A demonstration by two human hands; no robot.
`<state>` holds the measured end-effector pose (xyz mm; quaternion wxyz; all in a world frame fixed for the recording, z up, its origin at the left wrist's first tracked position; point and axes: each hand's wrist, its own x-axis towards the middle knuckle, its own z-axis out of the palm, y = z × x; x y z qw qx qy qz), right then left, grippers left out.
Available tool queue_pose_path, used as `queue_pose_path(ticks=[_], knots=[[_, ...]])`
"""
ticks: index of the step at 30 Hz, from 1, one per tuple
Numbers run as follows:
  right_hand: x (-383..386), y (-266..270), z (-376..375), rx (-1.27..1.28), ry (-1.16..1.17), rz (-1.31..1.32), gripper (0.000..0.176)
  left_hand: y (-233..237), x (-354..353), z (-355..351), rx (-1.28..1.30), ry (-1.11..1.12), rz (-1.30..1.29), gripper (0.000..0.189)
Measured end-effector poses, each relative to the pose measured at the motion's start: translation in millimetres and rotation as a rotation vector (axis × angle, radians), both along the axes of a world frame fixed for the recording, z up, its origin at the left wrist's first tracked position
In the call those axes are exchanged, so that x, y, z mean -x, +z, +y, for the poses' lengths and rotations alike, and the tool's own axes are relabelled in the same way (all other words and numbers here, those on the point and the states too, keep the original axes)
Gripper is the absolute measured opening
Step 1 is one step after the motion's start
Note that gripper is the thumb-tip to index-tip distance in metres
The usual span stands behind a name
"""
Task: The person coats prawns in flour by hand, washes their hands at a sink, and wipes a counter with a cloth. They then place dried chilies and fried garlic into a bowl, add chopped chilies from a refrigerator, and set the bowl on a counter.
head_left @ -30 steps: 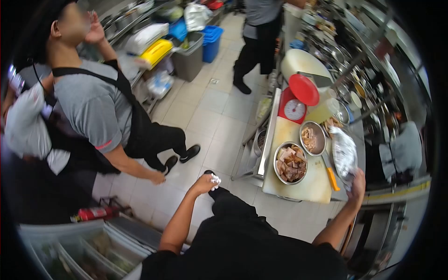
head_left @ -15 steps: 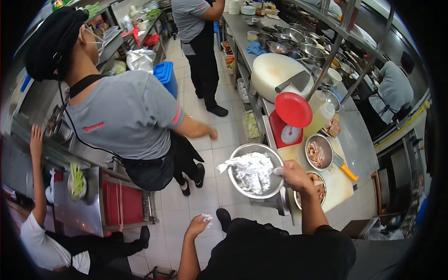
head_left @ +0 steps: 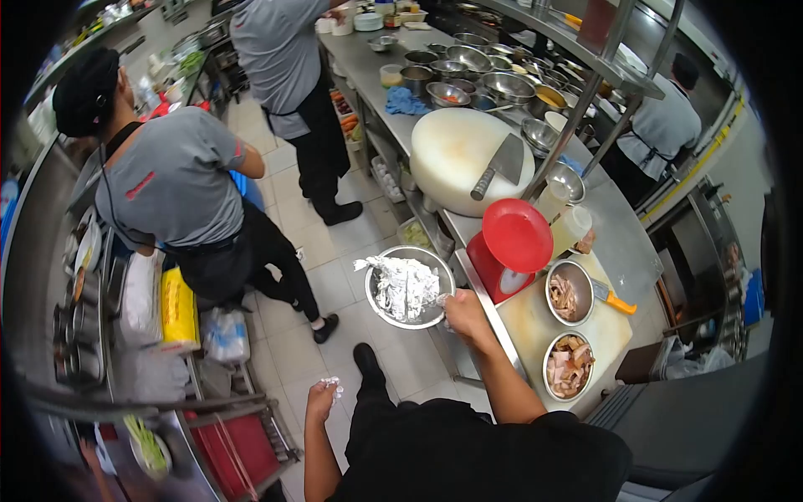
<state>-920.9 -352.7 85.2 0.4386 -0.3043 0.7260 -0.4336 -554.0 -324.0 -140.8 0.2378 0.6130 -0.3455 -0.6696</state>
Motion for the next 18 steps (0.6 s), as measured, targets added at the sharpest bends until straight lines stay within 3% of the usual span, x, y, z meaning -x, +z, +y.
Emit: queue_pose_path(ticks=[3,5,7,9,11,13,15,18], knots=[[4.5,-54.6,-44.8,0.089,-0.104,-0.027,0.022,-19.1,6.3,-65.6,0.041,-0.071,0.010,0.015],[8.0,-59.3,-75.7,-0.040,-0.118,0.105,0.024,-27.0,15.2,-122.0,0.078,-0.126,0.026,0.014],[-5.9,-40.9,-112.7,0.190,-0.220,0.095,0.024,-16.2,23.3,-161.8,0.005,-0.114,0.040,0.015],[-2.4,-23.5,-145.8,-0.050,-0.227,0.126,0.024,-6.3,27.7,-207.3,-0.006,-0.169,-0.017,0.016],[-2.7,-15.6,-184.7,-0.064,-0.261,0.071,0.023,14.2,26.1,-254.4,0.034,-0.349,-0.073,0.016],[-2.7,-22.5,-230.6,0.180,-0.304,-0.001,0.021,23.9,27.7,-301.3,0.063,-0.328,-0.050,0.017],[3.6,-27.3,-271.5,0.236,-0.307,-0.004,0.019,30.3,25.7,-337.9,0.105,-0.325,-0.033,0.017],[11.3,-17.5,-335.0,0.068,-0.283,0.022,0.018,36.2,15.6,-390.6,0.118,-0.284,-0.007,0.017]])
